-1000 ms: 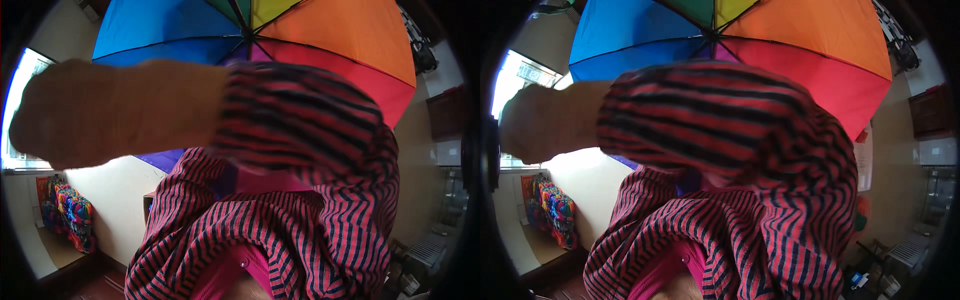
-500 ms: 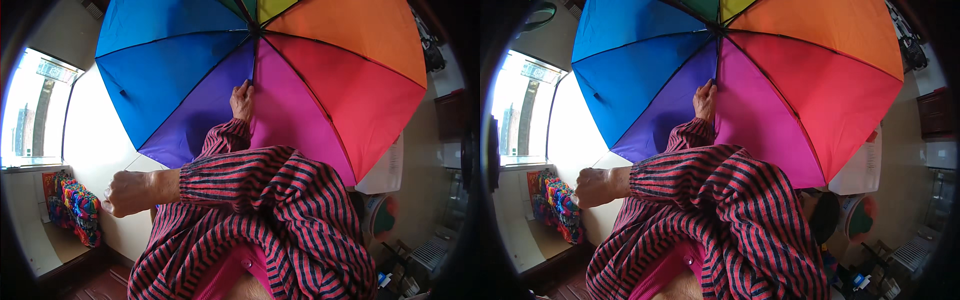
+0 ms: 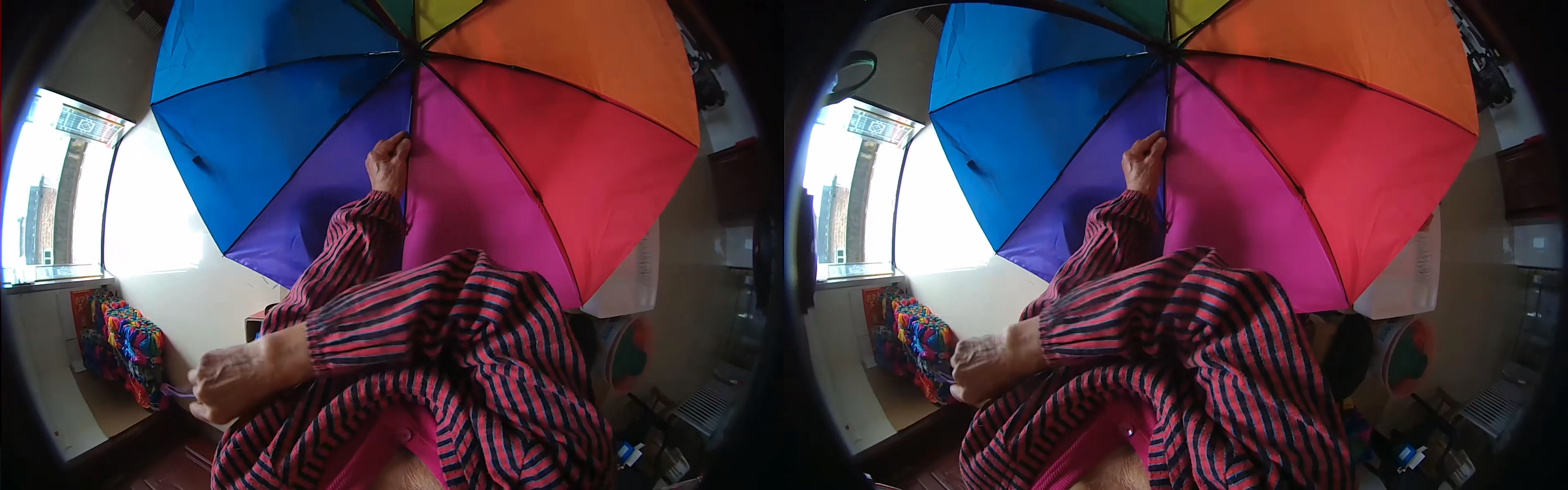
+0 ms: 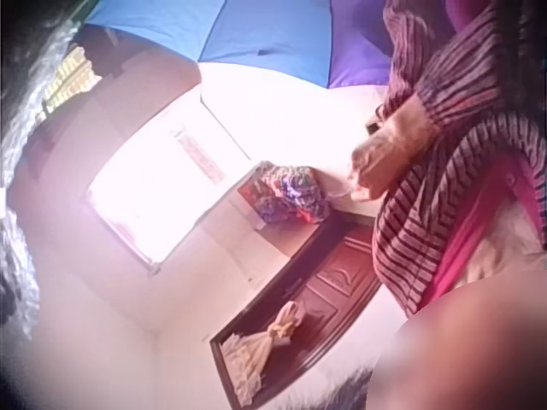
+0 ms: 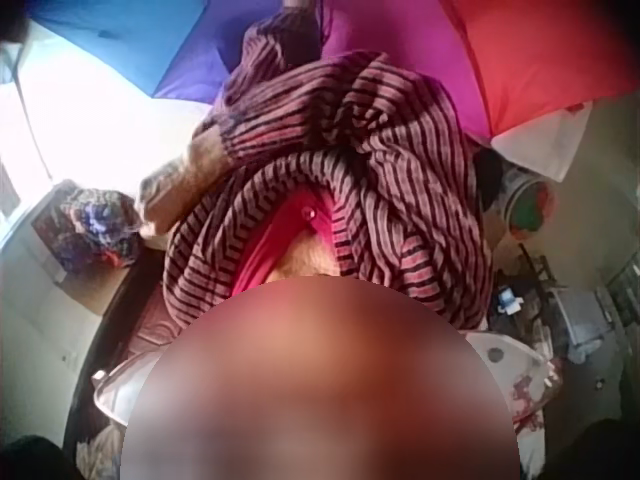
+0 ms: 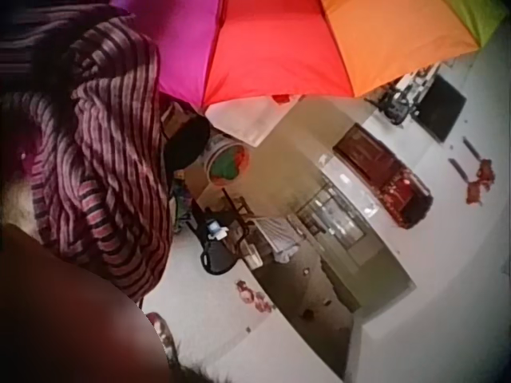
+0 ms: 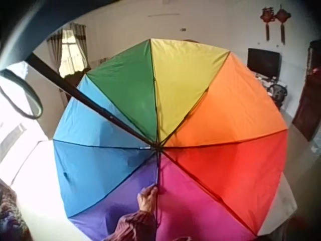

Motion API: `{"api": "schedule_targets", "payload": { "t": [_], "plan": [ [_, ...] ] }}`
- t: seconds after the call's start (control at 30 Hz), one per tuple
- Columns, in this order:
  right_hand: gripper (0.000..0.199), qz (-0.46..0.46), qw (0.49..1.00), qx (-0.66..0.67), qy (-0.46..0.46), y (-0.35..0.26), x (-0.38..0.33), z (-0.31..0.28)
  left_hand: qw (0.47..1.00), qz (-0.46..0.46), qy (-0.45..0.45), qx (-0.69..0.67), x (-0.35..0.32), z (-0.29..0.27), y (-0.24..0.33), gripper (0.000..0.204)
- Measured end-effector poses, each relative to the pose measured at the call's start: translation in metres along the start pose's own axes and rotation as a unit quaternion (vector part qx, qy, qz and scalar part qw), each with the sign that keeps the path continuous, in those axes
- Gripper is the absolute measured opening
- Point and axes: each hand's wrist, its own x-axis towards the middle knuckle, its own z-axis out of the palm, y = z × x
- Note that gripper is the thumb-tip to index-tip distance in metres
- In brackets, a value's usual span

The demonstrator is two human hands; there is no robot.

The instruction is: Repairing the ribs and fabric of a large multicolored umbrella using a needle and thread.

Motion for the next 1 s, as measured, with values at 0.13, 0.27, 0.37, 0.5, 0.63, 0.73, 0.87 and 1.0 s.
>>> {"api": "schedule_targets", "payload": {
  "t": [0.13,0.27,0.37,0.5,0.63,0.73,0.87,1.0],
  "plan": [
    [0.009,0.081,0.992,0.096,0.001,-0.006,-0.057,-0.043,0.99,0.054,0.015,0.129,-0.027,-0.013,-0.001,0.032],
    [0.009,0.201,0.967,-0.15,0.036,0.005,-0.191,-0.122,0.962,0.043,-0.069,0.262,-0.045,-0.029,-0.011,0.027],
    [0.01,0.587,0.777,-0.089,0.207,-0.02,-0.305,-0.204,0.909,0.148,-0.172,0.349,-0.052,-0.035,-0.021,0.027],
    [0.015,0.568,0.701,-0.325,0.284,-0.074,-0.392,-0.28,0.862,0.216,-0.116,0.443,-0.016,-0.061,-0.02,0.022],
    [0.014,0.69,0.659,-0.213,0.211,-0.128,-0.411,-0.247,0.821,0.246,-0.055,0.512,0.033,-0.102,-0.05,0.016],
    [0.01,0.729,0.651,-0.08,0.196,-0.142,-0.407,-0.191,0.83,0.228,-0.003,0.509,0.044,-0.108,-0.047,0.018],
    [0.008,0.711,0.685,-0.056,0.148,-0.148,-0.394,-0.182,0.904,0.085,-0.021,0.419,0.007,-0.061,-0.033,0.028],
    [0.006,0.726,0.669,-0.07,0.141,-0.148,-0.387,-0.199,0.867,0.02,-0.245,0.433,-0.081,-0.033,0.008,0.047]
  ]
}}
